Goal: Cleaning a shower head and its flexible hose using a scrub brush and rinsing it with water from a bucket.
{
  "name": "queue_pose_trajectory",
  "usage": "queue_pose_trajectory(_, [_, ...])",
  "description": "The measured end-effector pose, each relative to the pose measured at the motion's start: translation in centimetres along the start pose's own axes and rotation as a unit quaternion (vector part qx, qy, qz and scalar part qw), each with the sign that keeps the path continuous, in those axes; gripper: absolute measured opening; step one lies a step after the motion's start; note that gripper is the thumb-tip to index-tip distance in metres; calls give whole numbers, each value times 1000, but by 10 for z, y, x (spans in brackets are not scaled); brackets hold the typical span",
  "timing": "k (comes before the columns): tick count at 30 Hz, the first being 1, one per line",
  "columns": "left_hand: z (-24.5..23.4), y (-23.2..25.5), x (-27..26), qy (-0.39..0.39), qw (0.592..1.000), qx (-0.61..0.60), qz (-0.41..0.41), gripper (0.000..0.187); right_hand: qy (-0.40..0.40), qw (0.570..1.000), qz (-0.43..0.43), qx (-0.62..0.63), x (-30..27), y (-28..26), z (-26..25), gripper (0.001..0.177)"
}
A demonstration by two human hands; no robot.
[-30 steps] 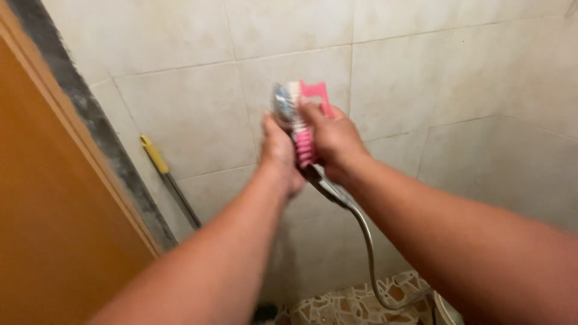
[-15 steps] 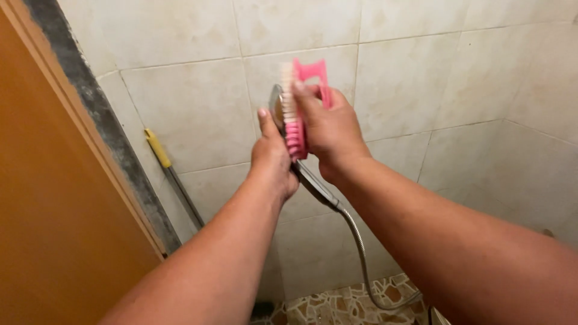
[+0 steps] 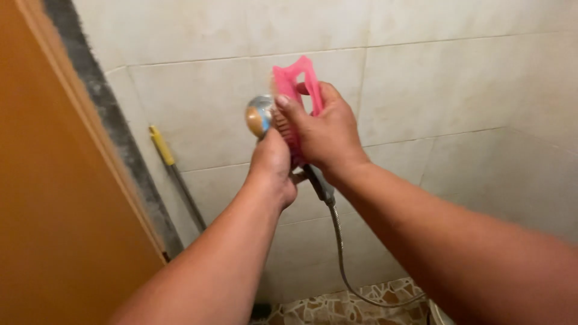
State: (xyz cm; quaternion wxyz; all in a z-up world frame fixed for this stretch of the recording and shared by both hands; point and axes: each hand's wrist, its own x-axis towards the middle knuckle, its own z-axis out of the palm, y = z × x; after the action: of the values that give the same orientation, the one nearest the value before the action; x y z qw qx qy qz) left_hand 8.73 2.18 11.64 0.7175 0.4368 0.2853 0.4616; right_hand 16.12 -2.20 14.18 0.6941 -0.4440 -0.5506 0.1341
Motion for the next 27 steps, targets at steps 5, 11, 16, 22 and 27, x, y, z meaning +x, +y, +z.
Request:
queue_pose_trajectory(5, [-18, -1, 29, 43, 993, -52, 96, 49, 71, 992, 52, -93, 2, 28, -4, 42])
queue_pose_trajectory(11, [-15, 15, 24, 8, 986, -135, 95, 54, 18, 996, 50, 67, 2, 15, 11, 43])
queue_pose_trajectory(16, [-8, 36, 4, 121, 987, -70, 79, 49, 54, 994, 52, -84, -2, 50, -6, 42])
queue_pose_trajectory(22, [-28, 5, 35, 45, 984, -107, 137, 57, -10, 996, 35, 76, -9, 17, 18, 41])
queue_pose_trajectory(27, [-36, 18, 23, 131, 982, -85, 104, 52, 5, 957, 289, 3, -12, 67, 6, 41])
